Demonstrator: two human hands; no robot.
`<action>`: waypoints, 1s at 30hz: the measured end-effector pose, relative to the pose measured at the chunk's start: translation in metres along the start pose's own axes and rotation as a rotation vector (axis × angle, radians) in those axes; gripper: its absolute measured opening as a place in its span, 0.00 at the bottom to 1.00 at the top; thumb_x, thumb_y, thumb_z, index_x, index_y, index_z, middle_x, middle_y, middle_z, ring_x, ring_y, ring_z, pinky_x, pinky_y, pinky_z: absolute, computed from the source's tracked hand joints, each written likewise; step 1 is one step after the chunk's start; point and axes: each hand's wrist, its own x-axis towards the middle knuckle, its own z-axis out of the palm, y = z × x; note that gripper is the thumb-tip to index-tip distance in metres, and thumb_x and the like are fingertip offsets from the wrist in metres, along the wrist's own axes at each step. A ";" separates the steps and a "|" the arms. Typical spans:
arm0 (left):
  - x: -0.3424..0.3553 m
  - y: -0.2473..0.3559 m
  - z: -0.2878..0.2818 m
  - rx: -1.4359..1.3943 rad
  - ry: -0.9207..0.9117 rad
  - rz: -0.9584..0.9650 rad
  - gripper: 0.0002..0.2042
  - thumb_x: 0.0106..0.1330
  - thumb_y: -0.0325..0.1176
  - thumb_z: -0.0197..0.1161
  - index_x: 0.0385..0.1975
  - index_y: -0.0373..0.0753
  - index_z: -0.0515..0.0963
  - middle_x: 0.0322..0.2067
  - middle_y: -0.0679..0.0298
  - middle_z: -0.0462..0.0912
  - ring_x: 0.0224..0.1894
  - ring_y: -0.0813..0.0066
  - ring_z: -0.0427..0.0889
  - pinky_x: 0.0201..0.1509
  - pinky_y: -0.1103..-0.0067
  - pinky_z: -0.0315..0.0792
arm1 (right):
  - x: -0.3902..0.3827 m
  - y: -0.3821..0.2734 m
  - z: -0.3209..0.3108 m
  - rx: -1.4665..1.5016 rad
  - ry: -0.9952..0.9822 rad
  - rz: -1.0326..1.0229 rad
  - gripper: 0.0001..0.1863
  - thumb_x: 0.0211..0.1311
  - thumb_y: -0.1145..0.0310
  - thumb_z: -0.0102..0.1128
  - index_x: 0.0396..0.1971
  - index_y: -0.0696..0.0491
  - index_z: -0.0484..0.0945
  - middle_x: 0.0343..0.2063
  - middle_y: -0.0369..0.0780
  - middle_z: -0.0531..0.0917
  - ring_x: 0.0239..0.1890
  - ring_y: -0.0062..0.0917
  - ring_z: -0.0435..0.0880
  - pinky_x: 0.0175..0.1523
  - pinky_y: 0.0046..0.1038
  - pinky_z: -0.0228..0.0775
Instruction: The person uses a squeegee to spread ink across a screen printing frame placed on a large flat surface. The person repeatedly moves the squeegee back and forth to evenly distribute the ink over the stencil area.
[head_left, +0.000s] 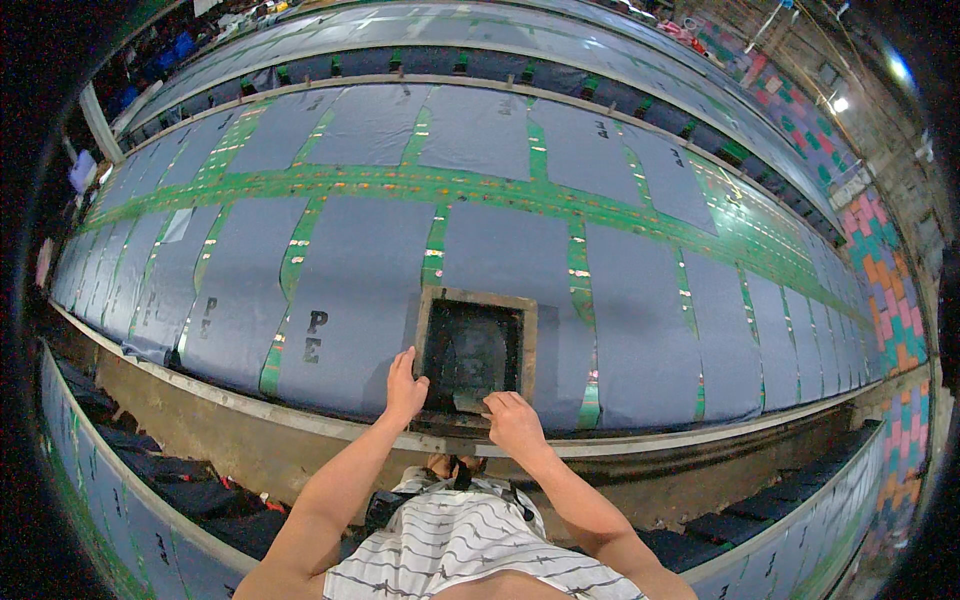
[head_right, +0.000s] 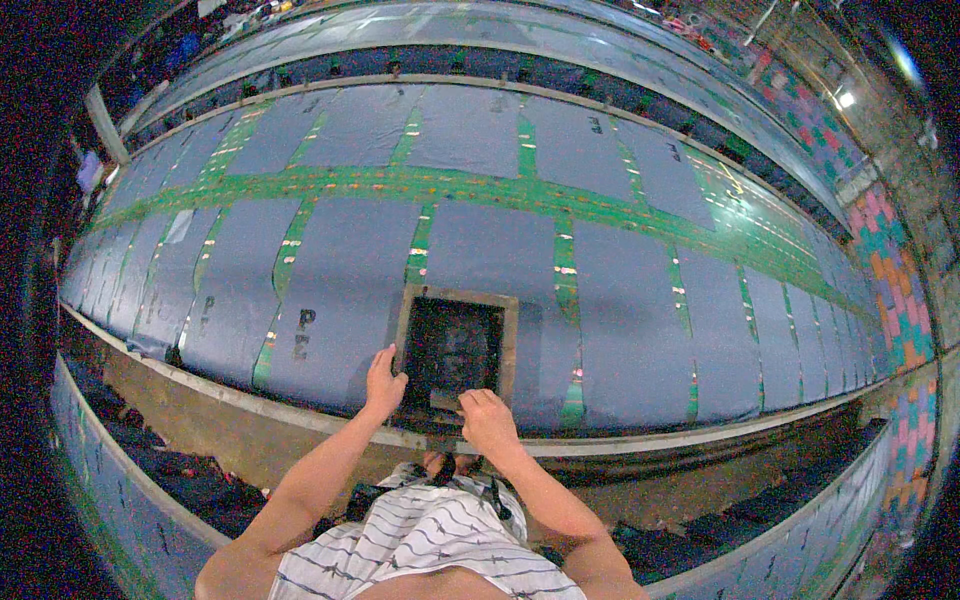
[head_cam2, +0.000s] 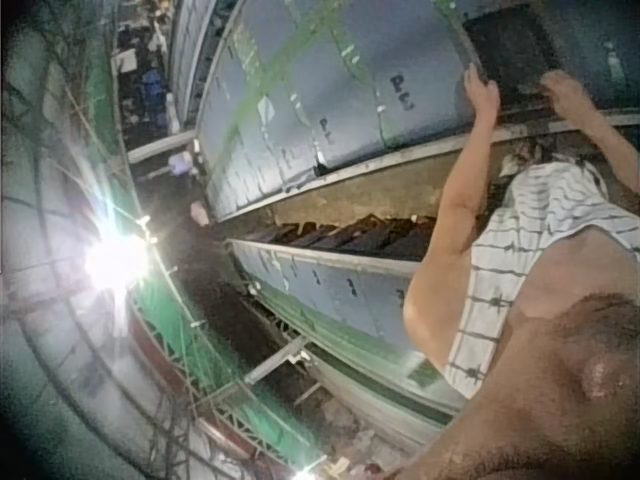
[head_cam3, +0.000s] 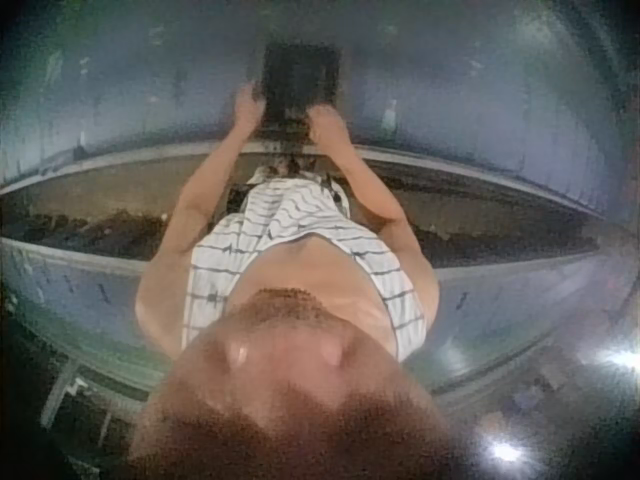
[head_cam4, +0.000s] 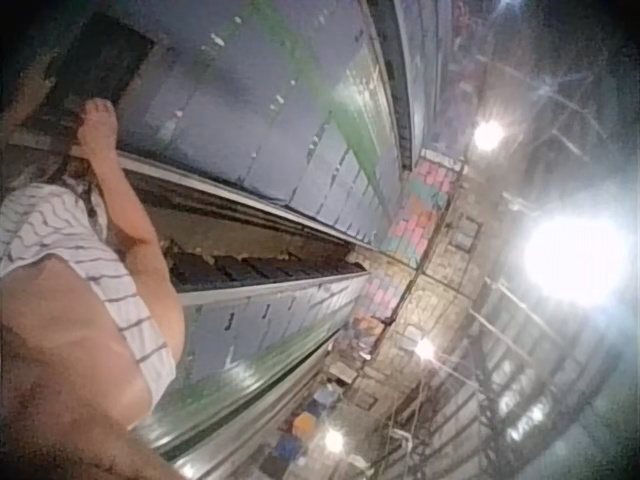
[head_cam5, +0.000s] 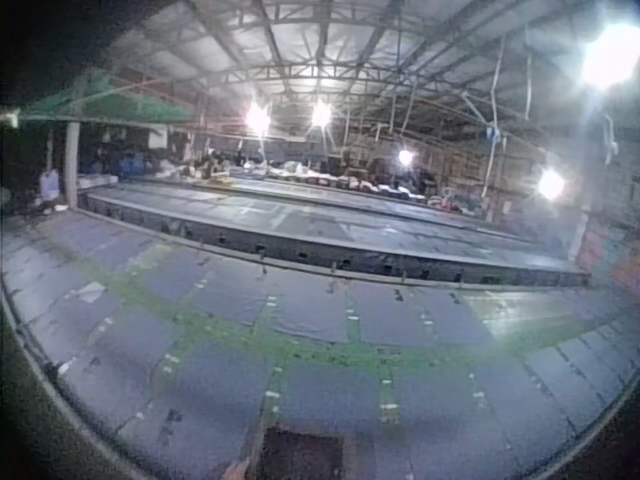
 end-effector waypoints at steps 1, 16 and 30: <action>0.000 -0.003 0.001 0.003 0.006 -0.002 0.33 0.56 0.23 0.61 0.66 0.28 0.65 0.62 0.46 0.69 0.66 0.46 0.66 0.71 0.64 0.62 | -0.003 -0.001 0.000 0.008 -0.009 -0.011 0.16 0.52 0.74 0.63 0.43 0.58 0.79 0.44 0.46 0.83 0.50 0.40 0.81 0.57 0.36 0.74; 0.000 0.003 0.000 0.037 -0.009 -0.029 0.33 0.56 0.24 0.61 0.67 0.30 0.64 0.64 0.46 0.68 0.66 0.46 0.66 0.70 0.61 0.62 | 0.046 0.035 0.033 -0.180 0.182 -0.220 0.22 0.40 0.81 0.61 0.43 0.63 0.79 0.45 0.47 0.82 0.52 0.39 0.78 0.61 0.37 0.70; -0.003 0.002 0.003 0.025 0.021 -0.028 0.33 0.56 0.23 0.61 0.66 0.29 0.65 0.62 0.47 0.69 0.66 0.46 0.66 0.69 0.60 0.62 | 0.130 0.080 0.011 -0.077 0.155 -0.149 0.15 0.49 0.77 0.62 0.40 0.57 0.80 0.41 0.45 0.82 0.50 0.41 0.80 0.58 0.38 0.73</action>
